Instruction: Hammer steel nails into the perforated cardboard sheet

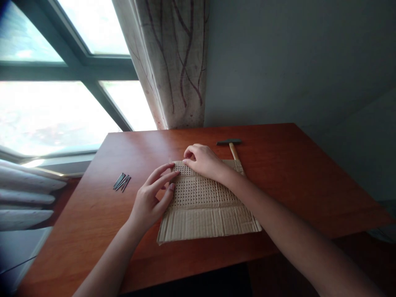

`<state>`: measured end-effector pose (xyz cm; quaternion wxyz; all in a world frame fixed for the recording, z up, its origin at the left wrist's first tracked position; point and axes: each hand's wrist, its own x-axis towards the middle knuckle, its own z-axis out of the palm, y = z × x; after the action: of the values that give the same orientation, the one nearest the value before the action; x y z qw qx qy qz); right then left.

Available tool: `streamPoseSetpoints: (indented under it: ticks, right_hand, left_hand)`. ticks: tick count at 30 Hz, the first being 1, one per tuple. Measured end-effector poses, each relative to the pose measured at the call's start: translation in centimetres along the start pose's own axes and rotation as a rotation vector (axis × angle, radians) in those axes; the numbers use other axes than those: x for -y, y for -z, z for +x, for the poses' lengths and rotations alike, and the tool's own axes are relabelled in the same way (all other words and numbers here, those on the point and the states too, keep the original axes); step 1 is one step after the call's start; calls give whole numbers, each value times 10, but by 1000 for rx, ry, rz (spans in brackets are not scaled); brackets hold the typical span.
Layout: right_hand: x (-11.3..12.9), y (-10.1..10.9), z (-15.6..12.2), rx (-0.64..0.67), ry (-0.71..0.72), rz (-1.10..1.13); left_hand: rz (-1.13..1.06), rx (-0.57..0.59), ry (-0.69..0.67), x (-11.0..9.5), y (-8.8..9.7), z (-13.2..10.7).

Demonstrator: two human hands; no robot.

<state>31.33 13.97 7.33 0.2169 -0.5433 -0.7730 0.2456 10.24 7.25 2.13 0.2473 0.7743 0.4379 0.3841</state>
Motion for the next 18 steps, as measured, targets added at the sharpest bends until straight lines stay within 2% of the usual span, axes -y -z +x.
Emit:
streamPoseSetpoints:
  ticks: [2, 4, 10, 13, 18]
  right_hand:
    - [5, -2, -15, -104, 118, -120]
    - [11, -3, -35, -137, 191, -237]
    - [22, -9, -95, -149, 169, -400]
    - [18, -17, -107, -169, 159, -439]
    - [14, -28, -109, -208, 143, -468]
  left_hand:
    - [36, 4, 4, -2, 1, 0]
    - [54, 3, 3, -3, 2, 0]
    - [60, 5, 3, -7, 2, 0]
    - [36, 8, 3, -5, 2, 0]
    - [-72, 21, 4, -3, 1, 1]
